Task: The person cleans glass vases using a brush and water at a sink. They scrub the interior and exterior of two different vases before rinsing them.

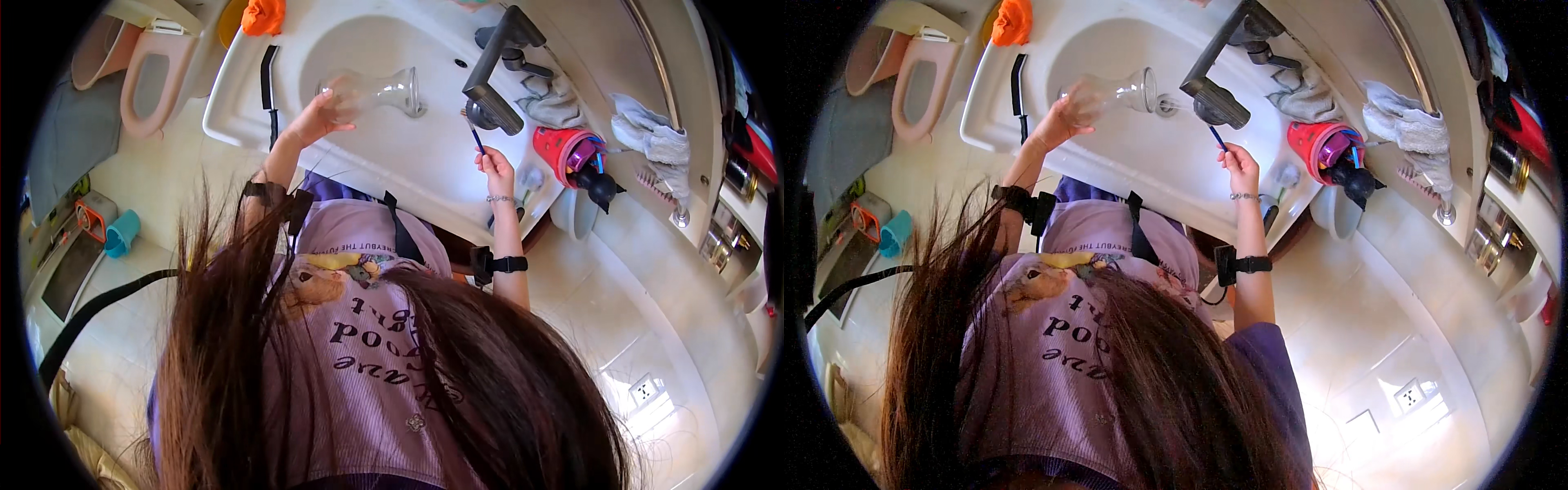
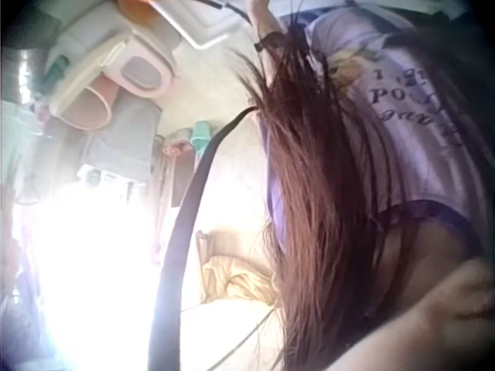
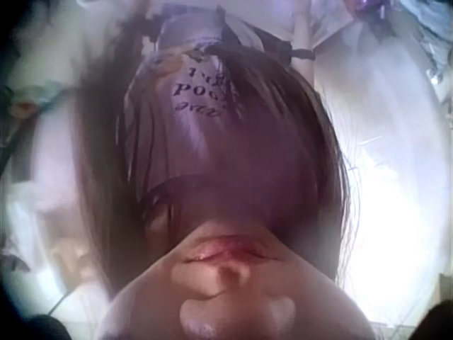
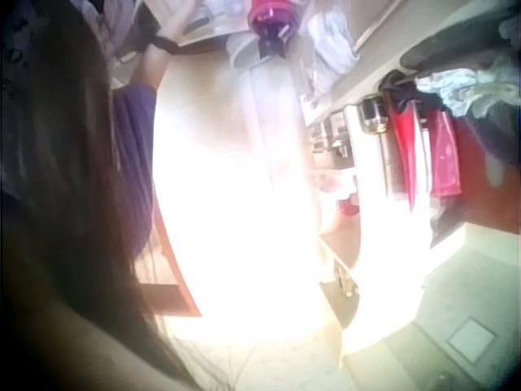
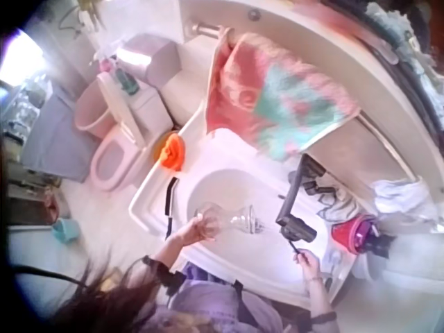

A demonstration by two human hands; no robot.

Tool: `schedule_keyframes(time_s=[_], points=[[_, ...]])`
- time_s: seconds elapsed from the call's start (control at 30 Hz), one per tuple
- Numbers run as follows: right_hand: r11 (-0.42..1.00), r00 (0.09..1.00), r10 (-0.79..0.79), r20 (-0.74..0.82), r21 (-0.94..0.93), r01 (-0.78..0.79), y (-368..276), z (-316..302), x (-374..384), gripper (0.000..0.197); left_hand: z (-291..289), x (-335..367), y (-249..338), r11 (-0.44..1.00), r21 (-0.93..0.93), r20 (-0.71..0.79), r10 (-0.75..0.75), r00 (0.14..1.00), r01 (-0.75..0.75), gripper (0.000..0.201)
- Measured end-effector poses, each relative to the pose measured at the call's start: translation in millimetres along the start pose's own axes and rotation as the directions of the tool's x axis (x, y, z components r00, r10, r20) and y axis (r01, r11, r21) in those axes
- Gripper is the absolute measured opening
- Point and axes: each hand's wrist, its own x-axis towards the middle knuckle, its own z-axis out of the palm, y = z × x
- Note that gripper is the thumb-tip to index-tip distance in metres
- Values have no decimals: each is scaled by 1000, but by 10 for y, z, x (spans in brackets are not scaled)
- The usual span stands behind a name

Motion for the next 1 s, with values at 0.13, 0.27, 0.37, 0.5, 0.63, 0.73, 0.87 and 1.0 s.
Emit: schedule_keyframes(time_s=[0.13,0.27,0.37,0.5,0.63,0.73,0.87,1.0], points=[[1000,1000,-21,7,23,21,23,1,45,18,-13,-22,-14,999,-25,-25,21,999,-21,68],[1000,1000,-2,-17,24,2,59,20,45,18,2,-54,24,999,-42,-60,15,998,-17,67],[998,1000,-18,-12,53,19,60,61,58,19,-36,-69,35,999,-29,-78,29,997,-31,66],[998,999,-11,-36,68,13,-18,130,71,19,-64,-79,53,999,9,-63,47,997,-46,67],[999,999,-7,-35,51,9,-28,142,71,19,23,-85,114,999,-14,-55,33,998,-34,63],[999,1000,-21,-23,42,22,-48,160,68,18,17,-54,117,1000,1,-35,-14,999,14,61],[999,999,-15,-41,51,17,-43,180,74,18,63,-28,135,1000,27,-32,-8,999,9,59],[998,997,28,71,59,-32,-25,146,99,18,91,14,144,998,47,-49,-37,998,39,58]])
